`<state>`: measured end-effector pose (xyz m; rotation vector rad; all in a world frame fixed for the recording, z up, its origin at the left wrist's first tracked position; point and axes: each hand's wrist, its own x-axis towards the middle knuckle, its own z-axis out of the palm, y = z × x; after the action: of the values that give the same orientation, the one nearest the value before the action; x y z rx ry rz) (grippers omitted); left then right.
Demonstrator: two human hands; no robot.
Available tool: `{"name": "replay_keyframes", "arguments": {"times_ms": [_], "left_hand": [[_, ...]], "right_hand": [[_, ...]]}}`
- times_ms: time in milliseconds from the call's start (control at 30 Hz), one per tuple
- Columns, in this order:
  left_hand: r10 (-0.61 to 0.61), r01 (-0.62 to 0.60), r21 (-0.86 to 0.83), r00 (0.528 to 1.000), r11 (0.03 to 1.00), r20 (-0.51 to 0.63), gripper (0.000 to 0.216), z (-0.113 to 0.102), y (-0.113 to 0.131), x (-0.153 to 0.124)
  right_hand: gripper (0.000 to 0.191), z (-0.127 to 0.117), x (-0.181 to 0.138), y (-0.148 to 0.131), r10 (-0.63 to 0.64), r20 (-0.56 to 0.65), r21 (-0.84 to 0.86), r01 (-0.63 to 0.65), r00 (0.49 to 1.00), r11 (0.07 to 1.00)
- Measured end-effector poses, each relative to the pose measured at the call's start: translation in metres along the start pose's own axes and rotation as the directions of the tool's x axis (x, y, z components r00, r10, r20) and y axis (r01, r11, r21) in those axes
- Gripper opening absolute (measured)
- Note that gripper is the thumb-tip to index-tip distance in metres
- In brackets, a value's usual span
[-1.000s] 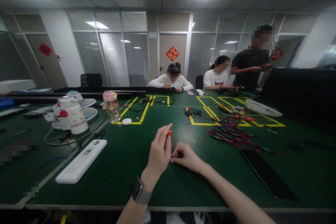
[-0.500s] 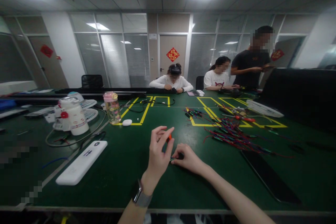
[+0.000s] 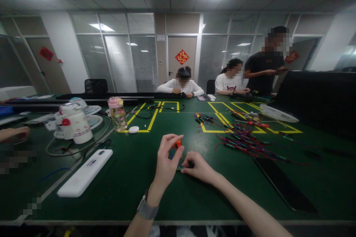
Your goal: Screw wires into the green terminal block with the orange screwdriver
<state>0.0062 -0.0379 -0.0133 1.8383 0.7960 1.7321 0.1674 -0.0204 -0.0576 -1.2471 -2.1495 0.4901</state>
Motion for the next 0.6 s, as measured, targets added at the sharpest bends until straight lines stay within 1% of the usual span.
{"name": "replay_keyframes", "arguments": {"times_ms": [133, 233, 333, 400, 500, 600], "left_hand": [[-0.048, 0.064, -0.132, 0.992, 0.989, 0.116, 0.032, 0.0017, 0.0016, -0.0004], [-0.074, 0.09, -0.156, 0.992, 0.984, 0.105, 0.033, 0.0021, 0.0013, 0.0001], [-0.066, 0.072, -0.108, 0.996, 0.992, 0.064, 0.03, 0.0015, -0.0008, 0.0002], [-0.031, 0.034, -0.06, 0.998, 0.998, 0.049, 0.028, 0.0011, -0.0025, 0.0003], [0.049, -0.05, 0.033, 0.999, 0.998, 0.023, 0.025, 0.0008, -0.0041, 0.0008], [0.164, -0.156, 0.179, 0.986, 0.971, -0.028, 0.024, 0.0002, -0.0036, 0.0011]], "right_hand": [[0.011, 0.0009, 0.0003, 0.0028, -0.021, 0.006, 0.005, 0.021, 1.0, 1.0], [0.01, 0.0008, 0.0001, 0.003, -0.021, 0.008, -0.004, 0.021, 1.0, 1.0], [0.009, 0.0005, -0.0005, 0.0023, -0.016, 0.015, -0.015, 0.016, 1.0, 1.0], [0.009, 0.0005, -0.0007, 0.0019, -0.002, 0.018, -0.023, 0.002, 1.0, 1.0], [0.01, 0.0007, -0.0005, 0.0017, 0.012, 0.017, -0.036, -0.011, 1.0, 0.999], [0.01, 0.0007, -0.0002, 0.0015, 0.002, 0.013, -0.039, -0.001, 1.0, 0.999]]}}
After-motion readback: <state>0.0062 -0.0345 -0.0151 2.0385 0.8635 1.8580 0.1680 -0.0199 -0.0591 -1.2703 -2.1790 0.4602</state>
